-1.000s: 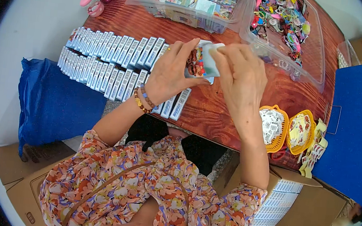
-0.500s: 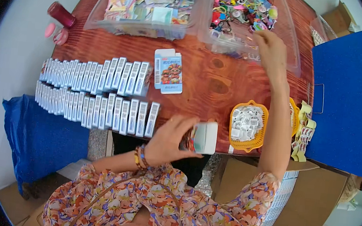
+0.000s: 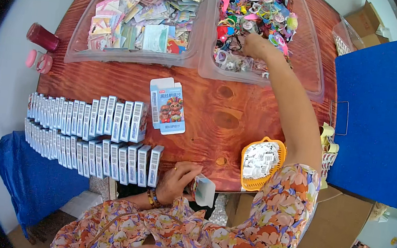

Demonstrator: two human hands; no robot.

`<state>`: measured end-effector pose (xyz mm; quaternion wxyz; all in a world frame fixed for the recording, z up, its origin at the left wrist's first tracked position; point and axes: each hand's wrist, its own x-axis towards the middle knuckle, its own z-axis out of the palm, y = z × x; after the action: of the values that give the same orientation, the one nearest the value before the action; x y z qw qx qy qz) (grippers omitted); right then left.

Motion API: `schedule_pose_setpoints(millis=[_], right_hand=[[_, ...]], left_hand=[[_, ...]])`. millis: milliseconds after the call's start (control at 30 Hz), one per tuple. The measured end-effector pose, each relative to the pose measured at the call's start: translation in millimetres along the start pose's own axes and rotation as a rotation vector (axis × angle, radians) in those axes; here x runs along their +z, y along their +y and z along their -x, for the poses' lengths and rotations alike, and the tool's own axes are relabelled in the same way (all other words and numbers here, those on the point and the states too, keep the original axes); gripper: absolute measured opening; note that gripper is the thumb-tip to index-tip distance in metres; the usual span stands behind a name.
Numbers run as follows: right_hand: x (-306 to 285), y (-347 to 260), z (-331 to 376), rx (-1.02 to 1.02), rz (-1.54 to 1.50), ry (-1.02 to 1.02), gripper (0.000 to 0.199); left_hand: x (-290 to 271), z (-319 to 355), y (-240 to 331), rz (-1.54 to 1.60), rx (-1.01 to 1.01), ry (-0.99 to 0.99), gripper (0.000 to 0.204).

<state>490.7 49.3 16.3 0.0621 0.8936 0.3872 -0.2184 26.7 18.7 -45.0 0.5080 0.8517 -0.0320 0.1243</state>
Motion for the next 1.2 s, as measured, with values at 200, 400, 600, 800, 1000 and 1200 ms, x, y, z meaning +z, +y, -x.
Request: schedule_pose_setpoints(millis=[200, 400, 600, 800, 1000, 1200], right_hand=[[-19, 41, 9, 0.07, -0.646, -0.023, 0.01], [-14, 74, 19, 0.108, -0.698, 0.007, 0.014], [-8, 55, 22, 0.072, -0.217, 0.005, 0.028], [7, 82, 3, -0.001, 0.2, 0.072, 0.024], [-20, 64, 37, -0.047, -0.711, 0.071, 0.017], [-27, 66, 53, -0.063, -0.89, 0.087, 0.015]], left_hand=[[-2, -4, -2, 0.015, 0.013, 0.038, 0.064], [-5, -7, -1, 0.035, 0.01, 0.059, 0.056], [-5, -8, 0, 0.043, -0.001, 0.057, 0.057], [-3, -7, -1, 0.047, -0.021, 0.062, 0.058], [-1, -5, 0, 0.055, -0.037, 0.119, 0.054], [-6, -3, -1, 0.095, -0.013, 0.029, 0.091]])
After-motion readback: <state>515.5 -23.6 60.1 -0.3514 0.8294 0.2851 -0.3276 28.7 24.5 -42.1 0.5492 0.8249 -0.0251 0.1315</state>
